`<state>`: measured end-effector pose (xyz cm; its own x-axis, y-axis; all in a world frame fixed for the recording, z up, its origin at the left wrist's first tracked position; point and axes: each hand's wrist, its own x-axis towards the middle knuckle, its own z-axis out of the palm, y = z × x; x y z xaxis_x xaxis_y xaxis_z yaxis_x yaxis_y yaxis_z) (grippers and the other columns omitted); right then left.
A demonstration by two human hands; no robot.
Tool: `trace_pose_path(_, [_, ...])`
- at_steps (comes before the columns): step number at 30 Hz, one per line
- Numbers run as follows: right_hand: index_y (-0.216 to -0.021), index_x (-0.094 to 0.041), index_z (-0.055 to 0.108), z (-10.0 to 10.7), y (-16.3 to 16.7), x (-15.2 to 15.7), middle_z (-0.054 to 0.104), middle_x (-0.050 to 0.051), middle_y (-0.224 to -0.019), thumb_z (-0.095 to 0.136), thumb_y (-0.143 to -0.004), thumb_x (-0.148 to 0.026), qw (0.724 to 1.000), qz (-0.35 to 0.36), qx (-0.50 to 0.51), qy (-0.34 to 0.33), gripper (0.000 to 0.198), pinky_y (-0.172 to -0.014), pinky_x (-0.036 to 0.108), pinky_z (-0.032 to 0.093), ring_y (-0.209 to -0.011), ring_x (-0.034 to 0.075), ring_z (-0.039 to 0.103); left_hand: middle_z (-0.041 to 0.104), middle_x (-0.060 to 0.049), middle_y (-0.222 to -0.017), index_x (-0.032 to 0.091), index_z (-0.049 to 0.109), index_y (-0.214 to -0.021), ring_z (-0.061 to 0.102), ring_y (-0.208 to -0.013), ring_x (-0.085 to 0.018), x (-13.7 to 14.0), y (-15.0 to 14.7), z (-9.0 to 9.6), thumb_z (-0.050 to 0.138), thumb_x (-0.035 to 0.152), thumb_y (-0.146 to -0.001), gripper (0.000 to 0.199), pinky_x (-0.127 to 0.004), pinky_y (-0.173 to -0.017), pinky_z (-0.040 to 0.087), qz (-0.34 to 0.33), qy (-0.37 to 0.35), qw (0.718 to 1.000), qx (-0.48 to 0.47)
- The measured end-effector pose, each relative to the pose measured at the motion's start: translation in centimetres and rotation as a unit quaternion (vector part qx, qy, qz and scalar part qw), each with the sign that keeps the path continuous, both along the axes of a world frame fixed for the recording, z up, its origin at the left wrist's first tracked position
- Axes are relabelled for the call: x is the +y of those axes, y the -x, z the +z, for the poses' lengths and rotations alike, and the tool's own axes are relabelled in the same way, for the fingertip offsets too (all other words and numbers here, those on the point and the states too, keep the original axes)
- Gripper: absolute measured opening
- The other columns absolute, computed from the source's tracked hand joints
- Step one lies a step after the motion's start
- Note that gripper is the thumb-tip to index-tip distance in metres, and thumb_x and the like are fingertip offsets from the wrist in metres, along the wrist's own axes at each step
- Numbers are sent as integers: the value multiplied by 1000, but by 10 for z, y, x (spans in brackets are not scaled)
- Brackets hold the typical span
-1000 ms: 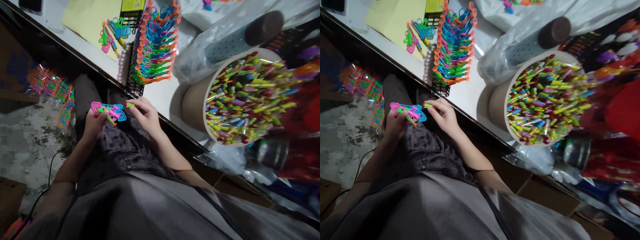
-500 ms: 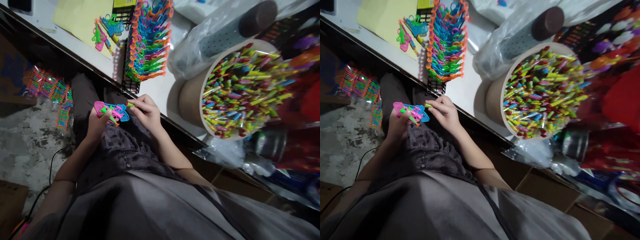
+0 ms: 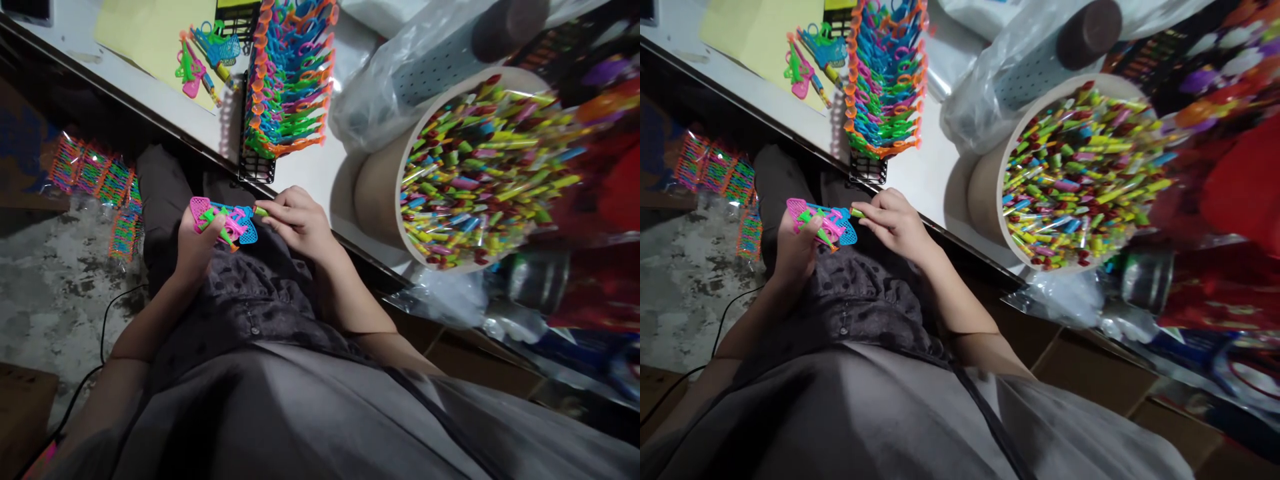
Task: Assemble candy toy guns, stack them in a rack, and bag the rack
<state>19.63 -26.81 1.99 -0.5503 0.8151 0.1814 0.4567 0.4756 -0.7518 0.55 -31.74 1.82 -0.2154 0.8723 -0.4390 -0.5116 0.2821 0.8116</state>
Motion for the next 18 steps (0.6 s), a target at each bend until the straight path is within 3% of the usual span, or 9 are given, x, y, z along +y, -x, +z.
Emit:
trace_pose_path(7, [-122,-28,60,8,10,-10,51,3,-78,46,-94,-35,994,41,0,-98,32,-73,33,40,-77,15,48,52,5,-66,17,47,-78,49,-56,-7,1,7,5,70,19,-64,27,-20,-55,41,4,20,1000,-3])
trace_pose_path(13, [-120,-22,60,15,13,-10,51,4,-78,45,-94,-31,991,44,-29,-122,31,-70,32,39,-74,15,46,54,5,-70,18,50,-85,50,-59,-6,0,5,2,71,18,-66,28,-20,-58,43,32,-8,998,53])
trace_pose_path(18, [-119,-21,60,11,7,-11,52,4,-76,46,-94,-29,992,36,-6,-121,30,-68,31,40,-73,14,46,55,5,-73,18,52,-88,52,-61,-7,0,1,0,72,22,-68,28,-20,-60,43,11,-31,994,108])
